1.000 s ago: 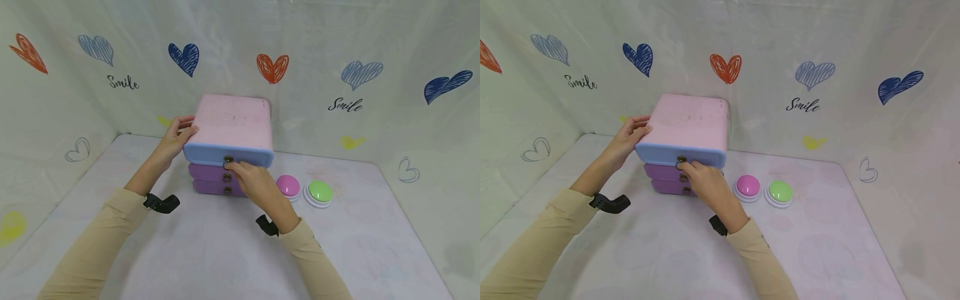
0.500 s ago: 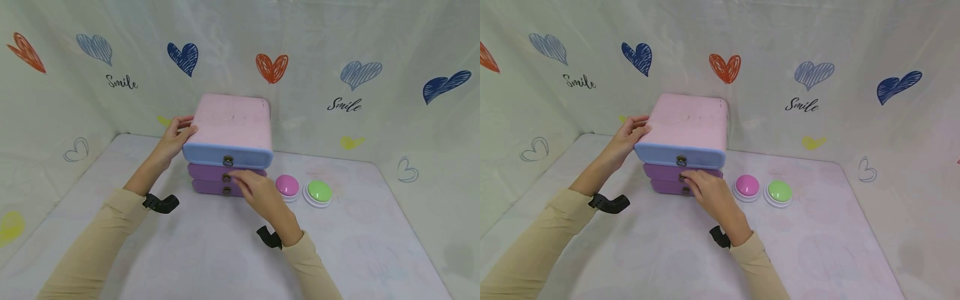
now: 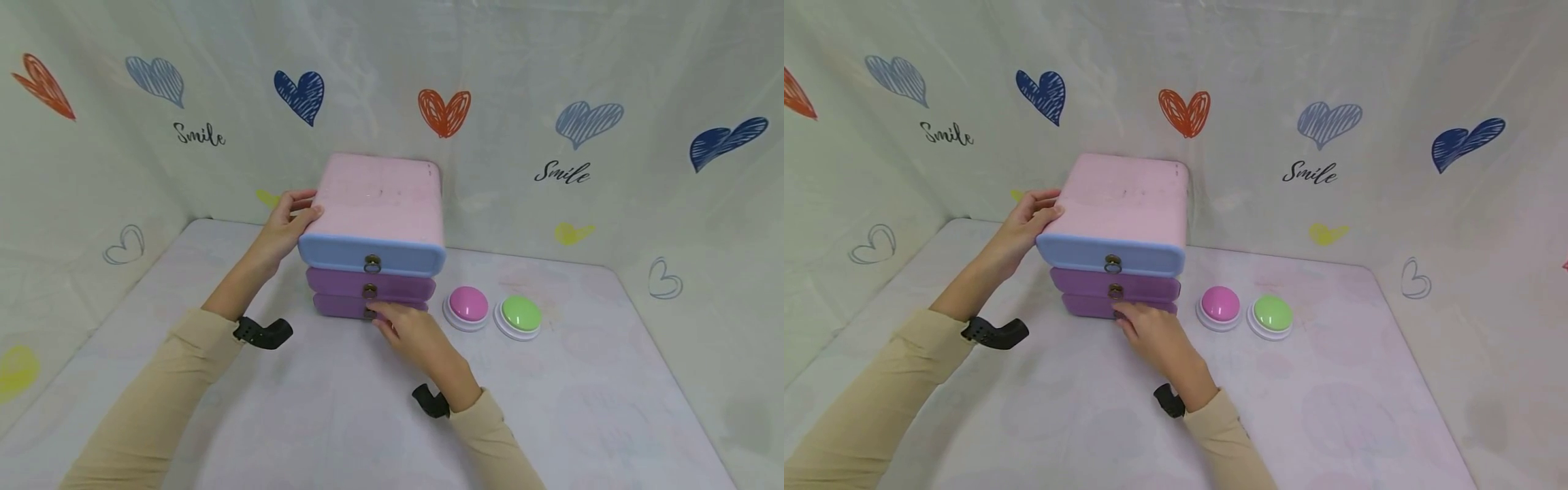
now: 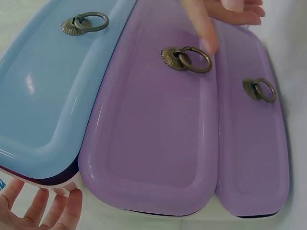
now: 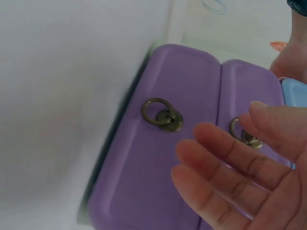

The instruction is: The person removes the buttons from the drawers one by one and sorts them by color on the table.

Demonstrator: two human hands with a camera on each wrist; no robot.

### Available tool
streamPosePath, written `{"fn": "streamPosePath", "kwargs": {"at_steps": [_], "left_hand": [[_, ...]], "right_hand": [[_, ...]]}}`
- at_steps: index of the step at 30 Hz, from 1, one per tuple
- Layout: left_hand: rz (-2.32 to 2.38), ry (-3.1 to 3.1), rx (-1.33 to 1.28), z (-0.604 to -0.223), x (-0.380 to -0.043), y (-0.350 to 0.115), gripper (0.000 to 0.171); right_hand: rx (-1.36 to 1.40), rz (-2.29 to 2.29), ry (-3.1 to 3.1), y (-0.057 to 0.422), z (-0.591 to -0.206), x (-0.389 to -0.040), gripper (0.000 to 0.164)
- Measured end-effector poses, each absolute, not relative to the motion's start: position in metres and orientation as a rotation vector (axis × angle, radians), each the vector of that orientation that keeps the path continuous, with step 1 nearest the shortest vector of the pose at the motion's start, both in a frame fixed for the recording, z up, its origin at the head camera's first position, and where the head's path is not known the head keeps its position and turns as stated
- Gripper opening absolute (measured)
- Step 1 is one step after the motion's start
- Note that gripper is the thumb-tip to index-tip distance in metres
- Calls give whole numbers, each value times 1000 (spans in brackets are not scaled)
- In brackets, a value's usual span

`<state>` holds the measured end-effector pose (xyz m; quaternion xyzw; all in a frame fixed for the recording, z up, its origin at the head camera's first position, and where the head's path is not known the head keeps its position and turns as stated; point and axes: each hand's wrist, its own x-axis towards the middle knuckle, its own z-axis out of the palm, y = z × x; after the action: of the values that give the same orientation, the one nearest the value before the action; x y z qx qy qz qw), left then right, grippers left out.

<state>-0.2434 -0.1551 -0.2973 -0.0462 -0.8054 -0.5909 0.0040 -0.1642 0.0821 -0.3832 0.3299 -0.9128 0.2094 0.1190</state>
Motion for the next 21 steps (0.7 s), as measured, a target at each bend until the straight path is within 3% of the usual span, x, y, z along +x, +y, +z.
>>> {"fn": "streamPosePath", "kwargs": {"at_steps": [9, 21], "left_hand": [[-1854, -2527, -136, -297, -243, -155, 56], [-1850, -2533, -138, -297, -242, -155, 57]], "right_hand": [[933, 586, -2640, 74, -396, -167, 37], [794, 637, -2547, 62, -398, -173, 14]]}}
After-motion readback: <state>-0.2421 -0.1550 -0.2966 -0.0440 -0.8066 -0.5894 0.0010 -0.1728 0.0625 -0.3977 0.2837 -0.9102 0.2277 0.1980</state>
